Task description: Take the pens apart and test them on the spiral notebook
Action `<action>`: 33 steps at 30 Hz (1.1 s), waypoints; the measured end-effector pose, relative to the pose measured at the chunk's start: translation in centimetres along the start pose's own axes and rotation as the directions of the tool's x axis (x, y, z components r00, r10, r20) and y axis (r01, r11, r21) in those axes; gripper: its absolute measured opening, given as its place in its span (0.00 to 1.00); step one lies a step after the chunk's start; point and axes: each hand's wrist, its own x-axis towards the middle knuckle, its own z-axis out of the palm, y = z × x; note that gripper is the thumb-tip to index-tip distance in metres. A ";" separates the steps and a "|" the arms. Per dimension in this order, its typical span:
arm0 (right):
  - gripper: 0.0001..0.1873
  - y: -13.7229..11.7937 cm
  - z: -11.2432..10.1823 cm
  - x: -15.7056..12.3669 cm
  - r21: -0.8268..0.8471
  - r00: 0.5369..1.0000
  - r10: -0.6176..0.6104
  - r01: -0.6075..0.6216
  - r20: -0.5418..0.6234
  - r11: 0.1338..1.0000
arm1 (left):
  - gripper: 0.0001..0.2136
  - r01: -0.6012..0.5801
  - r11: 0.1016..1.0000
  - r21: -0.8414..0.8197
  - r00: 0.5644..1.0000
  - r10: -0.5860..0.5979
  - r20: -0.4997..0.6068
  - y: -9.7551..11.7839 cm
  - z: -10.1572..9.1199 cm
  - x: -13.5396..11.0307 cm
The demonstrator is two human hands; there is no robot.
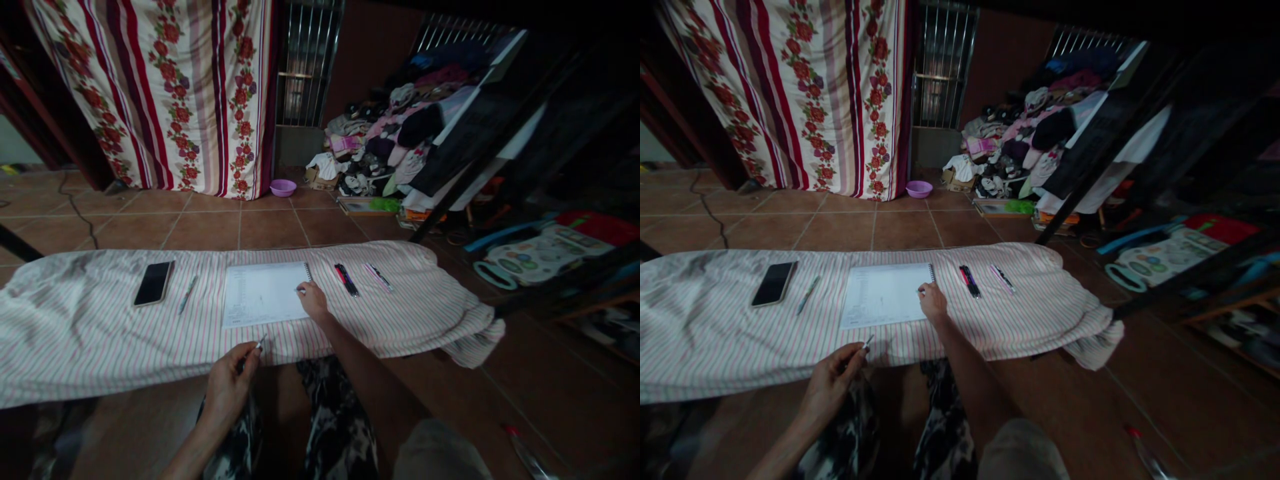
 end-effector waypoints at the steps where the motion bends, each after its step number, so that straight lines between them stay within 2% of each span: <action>1: 0.10 0.0 0.0 -0.1 0.007 1.000 -0.004 0.004 0.000 1.000 | 0.18 0.001 1.000 0.005 1.000 -0.001 0.004 0.0 0.0 0.0; 6: 0.09 -0.1 -0.1 -1.0 0.075 1.000 -0.001 0.002 -0.009 0.997 | 0.17 -0.013 1.000 -0.022 1.000 0.013 0.005 0.0 0.1 -0.1; 11: 0.11 -0.6 -0.5 -2.6 0.213 0.999 0.018 -0.007 -0.051 0.977 | 0.17 -0.014 0.999 -0.035 0.999 0.015 0.029 -0.1 0.2 -0.4; 17: 0.10 -2.0 -0.8 -4.9 0.488 1.000 0.024 -0.013 -0.015 0.873 | 0.17 -0.025 0.999 -0.022 0.999 0.026 0.028 0.4 0.1 -0.5; 22: 0.15 -4.1 -1.6 -7.1 0.703 1.000 0.007 -0.006 0.001 0.711 | 0.17 -0.041 0.999 -0.031 0.999 0.041 -0.005 0.7 0.0 -0.6; 24: 0.18 -5.0 -2.4 -8.1 0.885 1.000 0.010 -0.024 0.022 0.466 | 0.17 -0.040 0.998 -0.041 0.999 0.040 -0.012 0.7 0.0 -0.8; 26: 0.17 -5.8 -3.3 -9.1 0.942 0.999 -0.001 -0.042 0.045 0.332 | 0.17 -0.046 0.998 -0.050 0.999 0.045 -0.015 0.7 0.1 -0.9; 33: 0.15 -7.7 -6.4 -12.3 0.982 0.986 0.038 -0.164 0.161 0.089 | 0.17 -0.066 0.996 -0.057 0.998 0.066 0.002 1.3 0.5 -1.0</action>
